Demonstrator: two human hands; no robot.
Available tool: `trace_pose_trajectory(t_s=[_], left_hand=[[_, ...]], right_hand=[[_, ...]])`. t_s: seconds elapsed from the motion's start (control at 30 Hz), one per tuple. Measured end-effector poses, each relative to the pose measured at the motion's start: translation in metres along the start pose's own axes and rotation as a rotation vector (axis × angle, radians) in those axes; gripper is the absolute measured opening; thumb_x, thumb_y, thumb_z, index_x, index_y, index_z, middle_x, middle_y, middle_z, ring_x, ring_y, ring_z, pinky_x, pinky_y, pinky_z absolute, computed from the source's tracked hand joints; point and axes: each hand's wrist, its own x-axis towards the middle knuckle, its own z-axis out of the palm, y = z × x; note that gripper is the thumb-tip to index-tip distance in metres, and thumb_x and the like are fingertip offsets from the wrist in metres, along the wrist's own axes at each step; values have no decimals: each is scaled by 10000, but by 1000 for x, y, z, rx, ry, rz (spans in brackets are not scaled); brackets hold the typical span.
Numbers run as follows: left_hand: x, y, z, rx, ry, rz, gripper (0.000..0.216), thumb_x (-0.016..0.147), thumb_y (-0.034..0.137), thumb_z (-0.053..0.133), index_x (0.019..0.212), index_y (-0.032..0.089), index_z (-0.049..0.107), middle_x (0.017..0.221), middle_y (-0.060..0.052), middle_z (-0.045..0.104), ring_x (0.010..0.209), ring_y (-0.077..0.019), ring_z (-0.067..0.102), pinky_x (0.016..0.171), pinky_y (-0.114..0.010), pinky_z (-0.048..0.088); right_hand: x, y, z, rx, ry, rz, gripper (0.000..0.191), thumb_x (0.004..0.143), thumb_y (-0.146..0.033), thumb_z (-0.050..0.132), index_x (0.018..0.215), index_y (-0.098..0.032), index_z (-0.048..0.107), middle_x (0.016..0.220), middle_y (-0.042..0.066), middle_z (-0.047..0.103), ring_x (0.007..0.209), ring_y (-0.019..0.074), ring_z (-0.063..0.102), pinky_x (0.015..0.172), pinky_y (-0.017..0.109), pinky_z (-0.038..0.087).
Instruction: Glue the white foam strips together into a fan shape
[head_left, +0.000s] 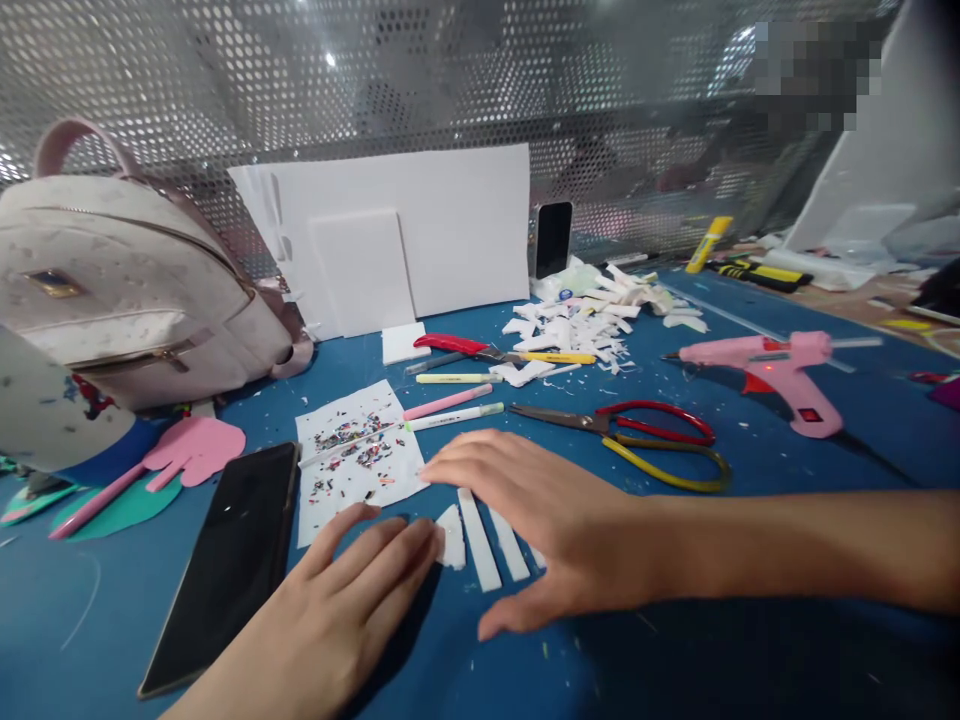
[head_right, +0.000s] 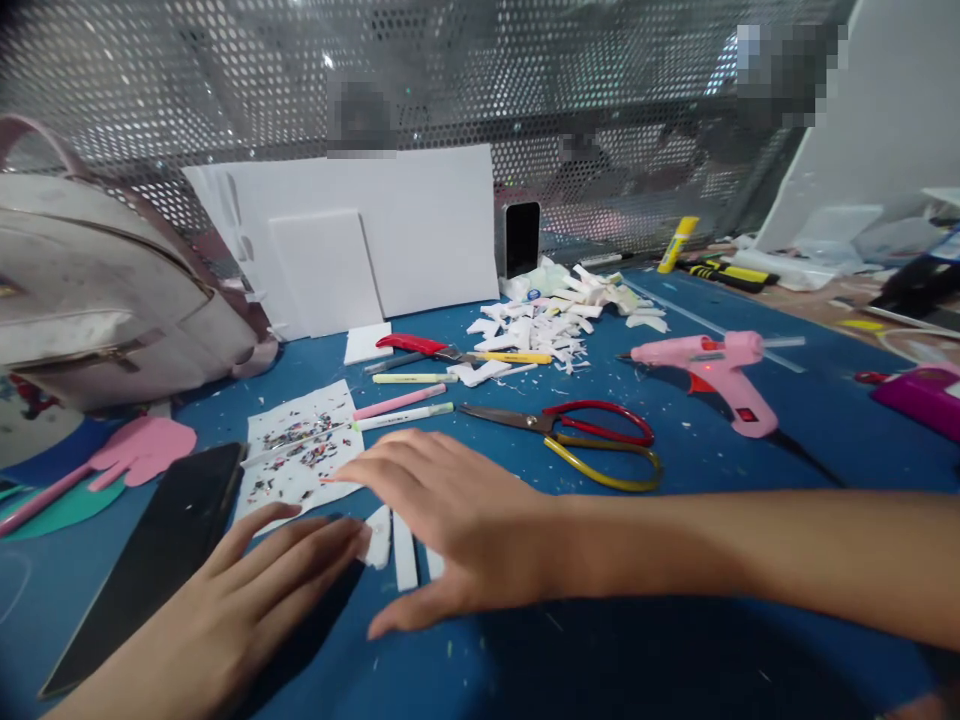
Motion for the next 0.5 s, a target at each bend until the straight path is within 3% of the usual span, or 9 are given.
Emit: trace_pose_trajectory(t_s=[0.13,0.23,0.37,0.5], left_hand=[[2,0,-2,-16,22,-47,392,1104,319,395,1392,186,624,1370,-6,686,1239,-180,567,1291,-357,99],[1,0,0,-32,24,-55,445,1117,402,341,1393,191,620,1383,12,683,1239,-164,565,1298,-341,86],[-3,1,10,-39,38,-74,383,1116,312,377,1403,186,597,1400,28,675,1236,-157,573,1307,-367,96],[-4,5,21,-16,136,-121,351,1122,287,378,1345,235,644,1324,66,717,1162,-133,608,1306,-370,148]], right_hand=[[-23,14,8,-52,-82,178,919,837,-566,772,1528,-86,402,1474,202,544,1403,333,435,1171,465,328],[-26,16,13,-44,-83,175,900,852,-589,741,1524,-96,403,1433,189,571,1366,317,462,1165,444,321],[-28,18,17,-35,-70,152,807,939,-561,648,1543,-115,351,1470,154,553,1411,272,420,1210,404,239],[-28,19,12,-17,-85,167,824,920,-565,682,1545,-156,334,1483,94,545,1431,211,399,1224,324,221]])
